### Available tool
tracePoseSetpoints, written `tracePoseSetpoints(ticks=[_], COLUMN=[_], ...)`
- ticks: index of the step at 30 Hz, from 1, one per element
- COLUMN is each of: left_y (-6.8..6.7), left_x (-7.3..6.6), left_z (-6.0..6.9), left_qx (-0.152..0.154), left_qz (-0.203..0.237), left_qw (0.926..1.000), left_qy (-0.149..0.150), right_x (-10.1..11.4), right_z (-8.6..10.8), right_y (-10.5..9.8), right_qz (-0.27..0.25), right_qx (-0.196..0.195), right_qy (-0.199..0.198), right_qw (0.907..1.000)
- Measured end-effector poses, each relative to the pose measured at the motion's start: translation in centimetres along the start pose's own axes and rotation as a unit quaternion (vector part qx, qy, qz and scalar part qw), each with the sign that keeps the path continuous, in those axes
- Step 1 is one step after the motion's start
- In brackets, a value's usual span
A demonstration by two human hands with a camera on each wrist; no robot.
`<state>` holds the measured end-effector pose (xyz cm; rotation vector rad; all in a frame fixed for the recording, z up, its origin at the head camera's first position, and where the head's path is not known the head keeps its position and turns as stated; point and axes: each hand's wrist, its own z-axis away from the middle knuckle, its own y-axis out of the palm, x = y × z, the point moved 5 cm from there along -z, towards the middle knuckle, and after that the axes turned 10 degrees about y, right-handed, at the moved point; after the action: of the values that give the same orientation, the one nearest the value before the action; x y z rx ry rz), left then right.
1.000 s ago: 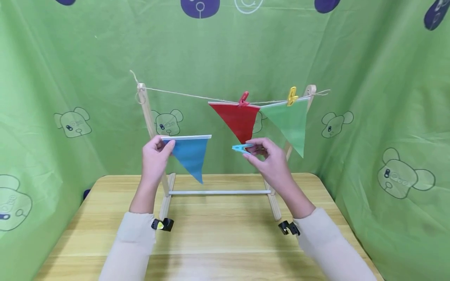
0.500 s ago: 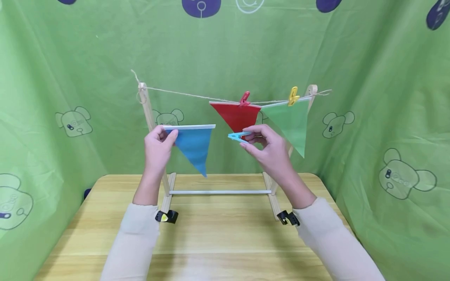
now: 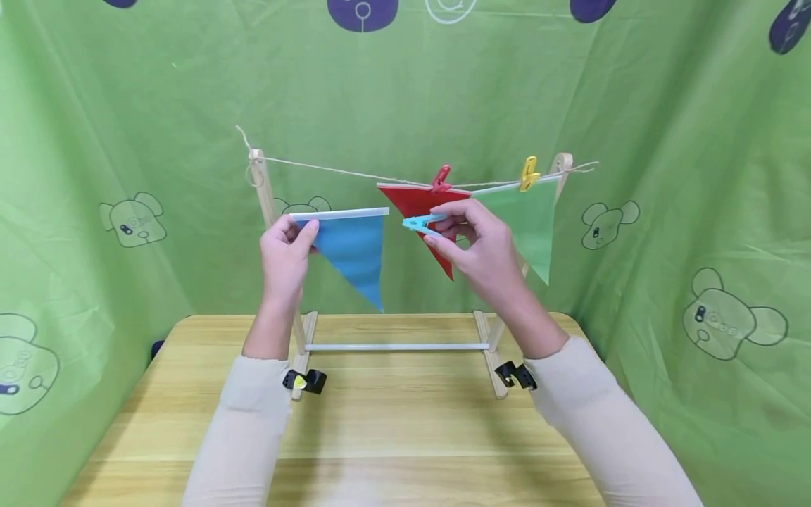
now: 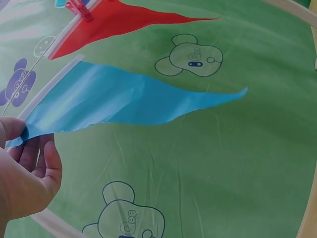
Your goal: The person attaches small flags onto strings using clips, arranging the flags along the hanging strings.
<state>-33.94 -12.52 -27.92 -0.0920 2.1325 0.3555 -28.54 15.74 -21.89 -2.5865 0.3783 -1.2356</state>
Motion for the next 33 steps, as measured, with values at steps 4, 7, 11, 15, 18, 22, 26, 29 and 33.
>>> tracePoseSetpoints(ticks=[4,7,11,15,18,22,26,29,33], left_y=[0.1,0.2,0.3,0.4,0.4,0.5,0.7,0.8,1.0], left_x=[-0.2,-0.4,-0.7,-0.6,-0.5,-0.6,-0.8,-0.9,-1.0], left_z=[-0.3,-0.5,-0.7,-0.9,-1.0,-1.1,-1.2,-1.3,-1.5], left_qx=[-0.01,-0.016,-0.023,-0.028,-0.029,-0.031,-0.033,-0.034,-0.039], left_qz=[0.012,0.022,0.044,0.072,0.096,0.115,0.116,0.118,0.125], left_qw=[0.9999,0.9996,0.9987,0.997,0.9949,0.9929,0.9927,0.9924,0.9914], left_qy=[0.005,0.009,0.008,0.002,0.0,-0.003,-0.002,-0.002,-0.006], right_x=[0.9,1.6,2.4,3.1,3.8,4.7,5.6,6.2,6.6], right_z=[-0.7,-1.2,-1.7,-2.1,-2.6,-3.4,-4.5,-5.4,-6.6], right_y=[0.0,-0.1,-0.3,-0.5,-0.5,-0.4,-0.1,0.3,0.7], right_qz=[0.007,0.013,0.017,0.024,0.037,0.059,0.103,0.136,0.17], right_qx=[-0.003,-0.004,-0.007,-0.015,-0.019,-0.018,-0.013,-0.006,0.004], right_qy=[-0.013,-0.026,-0.042,-0.05,-0.057,-0.062,-0.058,-0.063,-0.068], right_qw=[0.9999,0.9996,0.999,0.9984,0.9975,0.9962,0.9929,0.9887,0.9831])
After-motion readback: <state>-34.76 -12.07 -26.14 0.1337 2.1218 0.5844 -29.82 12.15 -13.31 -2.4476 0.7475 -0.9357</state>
